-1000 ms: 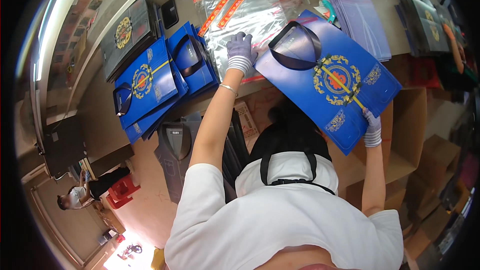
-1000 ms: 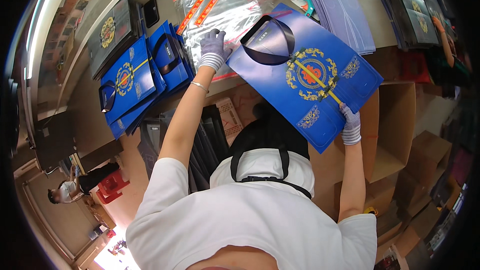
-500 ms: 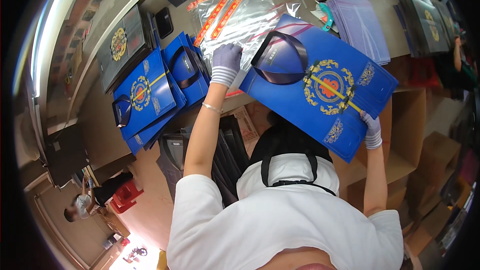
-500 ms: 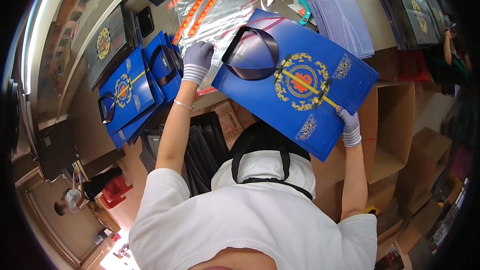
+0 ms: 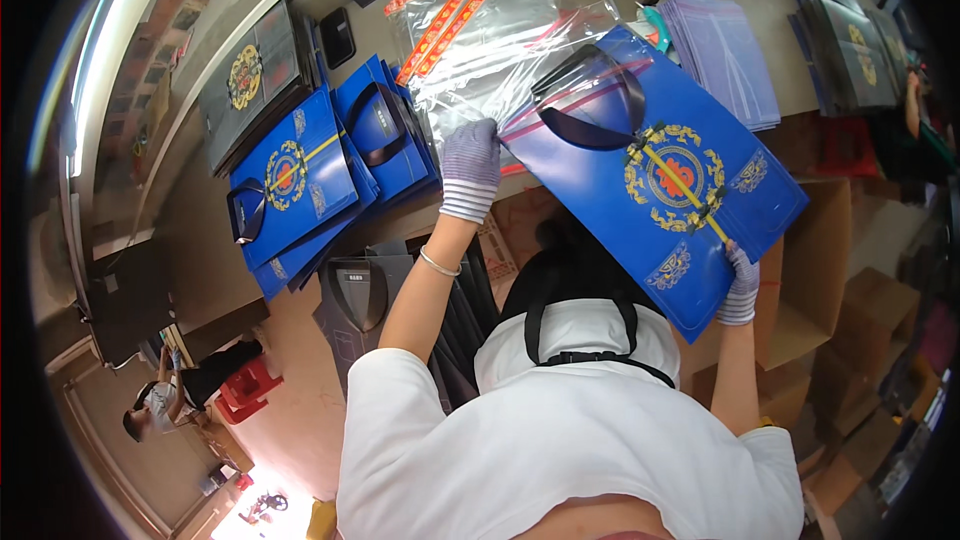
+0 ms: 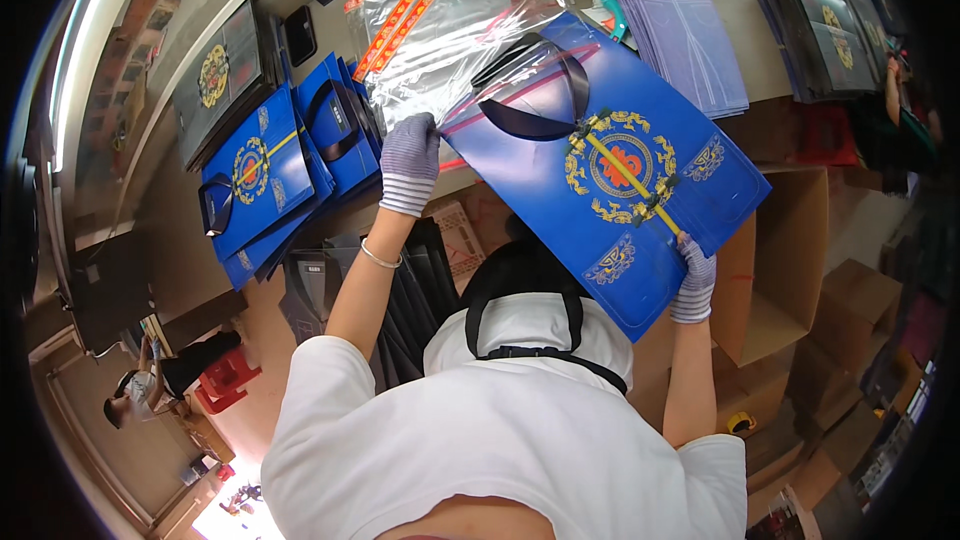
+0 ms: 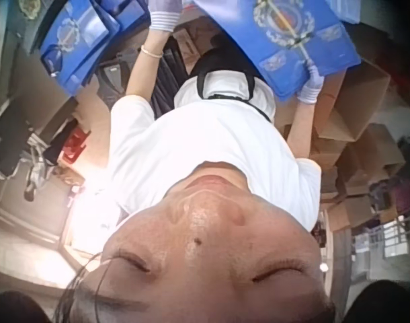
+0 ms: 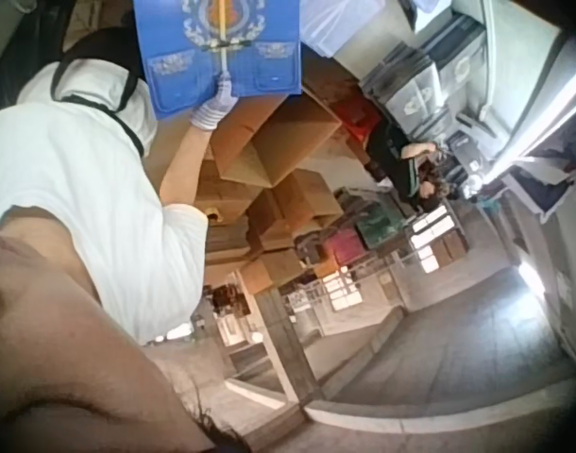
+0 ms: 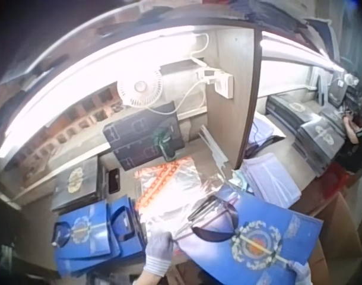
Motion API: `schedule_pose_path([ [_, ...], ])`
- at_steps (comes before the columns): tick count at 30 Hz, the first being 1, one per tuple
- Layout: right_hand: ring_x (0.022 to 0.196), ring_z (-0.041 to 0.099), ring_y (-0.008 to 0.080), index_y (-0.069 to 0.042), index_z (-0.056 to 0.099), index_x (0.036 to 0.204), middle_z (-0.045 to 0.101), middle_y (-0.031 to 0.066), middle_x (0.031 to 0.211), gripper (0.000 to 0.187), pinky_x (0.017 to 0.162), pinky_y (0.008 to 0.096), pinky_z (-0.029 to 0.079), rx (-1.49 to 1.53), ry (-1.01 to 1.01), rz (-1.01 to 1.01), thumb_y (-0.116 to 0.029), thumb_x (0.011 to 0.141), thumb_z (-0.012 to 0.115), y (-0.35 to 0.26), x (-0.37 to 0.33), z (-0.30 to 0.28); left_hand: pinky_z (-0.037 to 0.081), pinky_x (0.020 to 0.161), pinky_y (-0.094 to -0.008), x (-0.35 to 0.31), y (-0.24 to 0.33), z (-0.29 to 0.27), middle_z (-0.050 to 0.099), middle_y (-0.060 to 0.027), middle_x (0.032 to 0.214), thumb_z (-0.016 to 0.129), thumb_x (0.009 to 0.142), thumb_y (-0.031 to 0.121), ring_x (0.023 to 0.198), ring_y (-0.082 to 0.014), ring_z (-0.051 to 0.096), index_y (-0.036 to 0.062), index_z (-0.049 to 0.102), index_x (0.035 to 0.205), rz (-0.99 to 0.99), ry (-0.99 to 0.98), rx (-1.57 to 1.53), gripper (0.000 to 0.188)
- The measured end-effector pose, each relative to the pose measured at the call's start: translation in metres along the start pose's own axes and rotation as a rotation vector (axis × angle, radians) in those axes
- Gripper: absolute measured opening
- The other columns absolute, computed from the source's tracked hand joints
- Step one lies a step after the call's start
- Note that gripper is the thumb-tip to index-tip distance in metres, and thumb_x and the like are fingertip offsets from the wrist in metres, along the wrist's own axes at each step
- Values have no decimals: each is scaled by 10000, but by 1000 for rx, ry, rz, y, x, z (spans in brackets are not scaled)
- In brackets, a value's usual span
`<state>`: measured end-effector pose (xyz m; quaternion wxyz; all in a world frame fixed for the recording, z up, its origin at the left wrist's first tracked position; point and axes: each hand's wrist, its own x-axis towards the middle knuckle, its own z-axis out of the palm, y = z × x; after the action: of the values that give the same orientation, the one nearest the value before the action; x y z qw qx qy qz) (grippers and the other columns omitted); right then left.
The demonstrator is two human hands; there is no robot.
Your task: The person places blue decorative gift boxes into clear plastic zip-lock bags. They handle the items one at a time, inserting the box into the bag and sealing it. The person also stacks the packaged items and places them into a cardboard box.
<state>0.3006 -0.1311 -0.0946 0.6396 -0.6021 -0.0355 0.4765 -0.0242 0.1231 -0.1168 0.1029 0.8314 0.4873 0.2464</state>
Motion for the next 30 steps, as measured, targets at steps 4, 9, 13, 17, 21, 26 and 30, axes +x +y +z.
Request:
schedule_pose_path([
  [4,755,565,139,-38,561,997,563,31,865,248,717,276,501,-54,49,4,-122,778,640,22,-3,-3,463,668,-377,-12,13,4,589,-143,763,612,763,64,711,-299,580,24,580,838,169,-190,-124,91],
  [9,779,559,139,-47,542,1043,559,28,901,282,723,280,497,90,-18,111,-139,798,645,58,-15,25,509,599,-278,-29,-5,33,601,-96,745,581,866,223,625,-165,590,-11,592,902,-698,7,-715,237],
  [13,769,624,199,-15,545,1061,601,93,943,314,585,339,544,-172,-302,446,-214,830,621,86,-9,12,551,570,-328,-20,-41,66,609,-97,782,571,859,157,621,-180,599,-9,589,953,-1107,-8,-1355,192],
  [17,619,655,232,2,638,869,657,157,732,243,544,321,539,-1078,-556,752,-222,848,545,50,46,-19,524,547,-280,-17,-60,85,633,-81,780,607,812,101,600,-154,592,3,627,923,-1160,-43,-1145,149],
  [21,552,551,139,-36,601,829,596,68,664,167,499,271,450,-630,-393,-2,-165,886,511,15,148,37,477,477,-259,-31,-81,103,620,-81,653,703,708,144,524,-137,573,-37,645,838,-1100,-12,-897,230],
  [26,681,593,168,-7,631,989,638,89,809,244,644,269,467,-864,-218,-343,-174,818,585,37,296,140,441,517,-240,-8,-64,102,619,-48,697,738,689,180,563,-111,530,-13,650,840,-1094,-79,-766,260],
  [30,712,599,189,-3,644,950,653,126,845,263,707,288,457,-1199,-99,-612,-201,780,610,62,276,203,471,528,-248,-23,-71,88,621,-74,734,730,711,173,585,-121,553,-41,627,895,-1136,-36,-840,300],
])
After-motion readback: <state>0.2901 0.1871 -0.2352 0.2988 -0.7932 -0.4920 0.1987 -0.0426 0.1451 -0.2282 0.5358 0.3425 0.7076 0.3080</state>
